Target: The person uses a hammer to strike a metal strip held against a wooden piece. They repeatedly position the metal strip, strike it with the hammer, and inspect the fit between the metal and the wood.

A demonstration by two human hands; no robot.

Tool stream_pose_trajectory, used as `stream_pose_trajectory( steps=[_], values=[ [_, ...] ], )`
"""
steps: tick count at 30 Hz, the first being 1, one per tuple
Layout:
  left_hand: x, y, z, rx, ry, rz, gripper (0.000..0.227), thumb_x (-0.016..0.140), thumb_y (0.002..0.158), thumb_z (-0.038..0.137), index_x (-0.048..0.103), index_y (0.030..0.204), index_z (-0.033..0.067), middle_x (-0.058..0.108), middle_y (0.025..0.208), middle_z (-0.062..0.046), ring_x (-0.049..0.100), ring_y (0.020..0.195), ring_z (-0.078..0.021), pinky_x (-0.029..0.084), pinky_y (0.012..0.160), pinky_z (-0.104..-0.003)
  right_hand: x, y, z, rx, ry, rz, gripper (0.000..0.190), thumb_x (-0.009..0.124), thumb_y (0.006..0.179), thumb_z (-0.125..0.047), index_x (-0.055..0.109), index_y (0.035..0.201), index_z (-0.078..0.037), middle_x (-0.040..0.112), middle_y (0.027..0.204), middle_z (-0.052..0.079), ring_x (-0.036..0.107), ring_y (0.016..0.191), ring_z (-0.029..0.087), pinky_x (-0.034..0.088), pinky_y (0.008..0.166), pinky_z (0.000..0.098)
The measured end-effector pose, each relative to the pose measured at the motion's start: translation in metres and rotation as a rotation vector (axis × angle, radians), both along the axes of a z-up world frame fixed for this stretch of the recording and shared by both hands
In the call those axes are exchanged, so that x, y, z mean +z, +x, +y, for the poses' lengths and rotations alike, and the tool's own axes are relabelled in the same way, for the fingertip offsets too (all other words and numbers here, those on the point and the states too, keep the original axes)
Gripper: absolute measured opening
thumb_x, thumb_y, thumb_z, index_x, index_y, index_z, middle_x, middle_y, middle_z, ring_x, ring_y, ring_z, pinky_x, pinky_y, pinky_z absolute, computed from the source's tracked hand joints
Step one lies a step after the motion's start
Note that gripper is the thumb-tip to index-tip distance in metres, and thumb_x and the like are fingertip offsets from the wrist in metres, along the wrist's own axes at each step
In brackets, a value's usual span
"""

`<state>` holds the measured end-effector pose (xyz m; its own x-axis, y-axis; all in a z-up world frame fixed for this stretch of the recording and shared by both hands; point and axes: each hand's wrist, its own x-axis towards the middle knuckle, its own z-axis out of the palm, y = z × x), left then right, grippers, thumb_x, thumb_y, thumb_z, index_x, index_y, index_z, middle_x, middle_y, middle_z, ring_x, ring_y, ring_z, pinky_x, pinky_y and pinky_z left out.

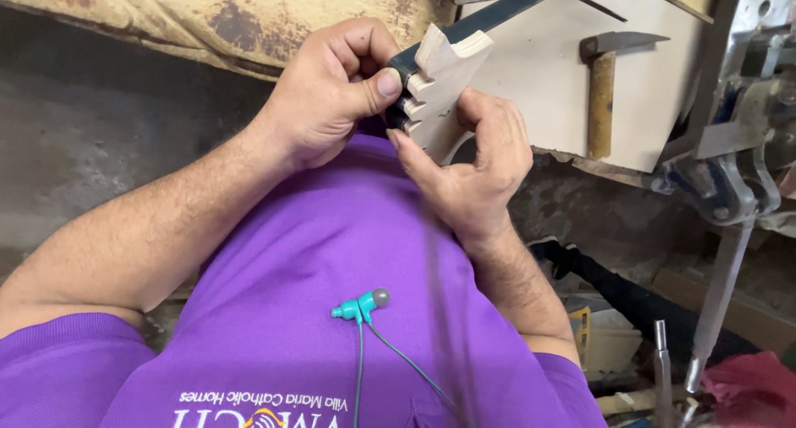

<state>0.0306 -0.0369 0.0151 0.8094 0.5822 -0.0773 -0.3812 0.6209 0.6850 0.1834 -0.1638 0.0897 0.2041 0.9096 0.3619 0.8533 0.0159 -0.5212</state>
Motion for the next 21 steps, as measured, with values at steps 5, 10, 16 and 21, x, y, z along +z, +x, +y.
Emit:
stream_pose_trajectory(
  steps=[5, 10, 16, 21],
  values=[
    [-0.003, 0.010, -0.001, -0.053, -0.072, -0.036, 0.018, 0.075, 0.103, 0.015, 0.062, 0.109, 0.0035, 0.069, 0.099, -0.001, 0.067, 0.091, -0.0085, 0.058, 0.083, -0.024, 0.002, 0.004, -0.004, -0.036, -0.016, 0.025, 0.057, 0.100, 0.083, -0.026, 0.064, 0.119, -0.001, 0.066, 0.102, 0.009, 0.065, 0.093, 0.024, 0.054, 0.079, 0.0335],
    [-0.013, 0.019, 0.006, -0.072, -0.118, -0.072, 0.020, 0.076, 0.104, 0.017, 0.062, 0.110, 0.0041, 0.069, 0.096, -0.002, 0.064, 0.083, -0.0083, 0.054, 0.075, -0.022, -0.012, 0.018, -0.013, -0.069, -0.027, 0.162, 0.059, 0.098, 0.084, -0.030, 0.064, 0.122, -0.001, 0.068, 0.105, 0.010, 0.068, 0.091, 0.021, 0.057, 0.083, 0.0317],
    [-0.025, 0.015, 0.033, -0.060, -0.193, -0.218, 0.023, 0.075, 0.106, 0.022, 0.062, 0.111, 0.0045, 0.070, 0.094, -0.006, 0.067, 0.083, -0.0142, 0.057, 0.079, -0.027, -0.081, 0.069, -0.021, -0.275, -0.162, 0.047, 0.063, 0.096, 0.085, -0.038, 0.067, 0.124, 0.001, 0.069, 0.113, 0.012, 0.068, 0.100, 0.023, 0.058, 0.091, 0.0333],
    [-0.032, 0.012, 0.035, -0.157, -0.354, -0.297, 0.022, 0.073, 0.104, 0.025, 0.063, 0.117, 0.0108, 0.070, 0.093, -0.008, 0.068, 0.083, -0.0200, 0.058, 0.078, -0.033, -0.079, 0.081, -0.015, -0.304, -0.168, -0.286, 0.061, 0.090, 0.084, -0.034, 0.063, 0.128, -0.001, 0.062, 0.124, 0.012, 0.061, 0.109, 0.030, 0.052, 0.095, 0.0366]
  ],
)
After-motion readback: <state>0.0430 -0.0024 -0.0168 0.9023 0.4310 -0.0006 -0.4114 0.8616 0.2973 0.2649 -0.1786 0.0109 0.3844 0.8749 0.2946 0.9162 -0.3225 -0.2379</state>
